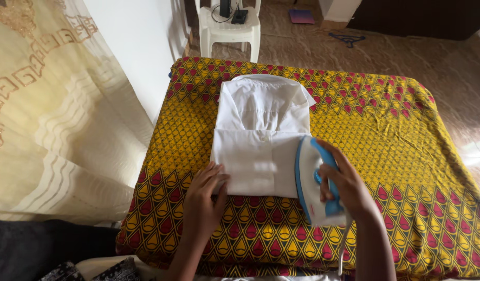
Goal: The person irons a white shirt laid out on a patterned tablecloth. They smooth the fabric, use a blue and white iron to press the collar, sleeves, and body, and fold the shirt neatly at the end.
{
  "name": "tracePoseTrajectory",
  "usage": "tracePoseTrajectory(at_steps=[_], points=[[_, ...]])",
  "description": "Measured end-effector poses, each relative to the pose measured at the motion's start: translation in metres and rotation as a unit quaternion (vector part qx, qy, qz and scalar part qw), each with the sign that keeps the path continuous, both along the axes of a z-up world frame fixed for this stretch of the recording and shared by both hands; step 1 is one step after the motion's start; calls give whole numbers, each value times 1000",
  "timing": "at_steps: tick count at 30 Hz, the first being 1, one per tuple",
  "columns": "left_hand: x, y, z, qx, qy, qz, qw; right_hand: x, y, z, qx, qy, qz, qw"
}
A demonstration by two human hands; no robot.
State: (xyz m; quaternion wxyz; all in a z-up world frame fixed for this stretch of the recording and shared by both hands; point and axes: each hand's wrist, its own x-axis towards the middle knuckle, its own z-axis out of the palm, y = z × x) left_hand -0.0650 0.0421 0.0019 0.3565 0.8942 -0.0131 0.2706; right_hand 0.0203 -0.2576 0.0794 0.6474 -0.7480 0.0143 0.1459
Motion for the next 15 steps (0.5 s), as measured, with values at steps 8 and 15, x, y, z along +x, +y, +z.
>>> tracePoseTrajectory(at_steps=[8,15], points=[[-2,-1,0,18,-14,-1,1000,44,6,10,39,-19,8,999],[-5,-2,9,10,-8,0,1000,-3,-1,24,-18,39,14,999]])
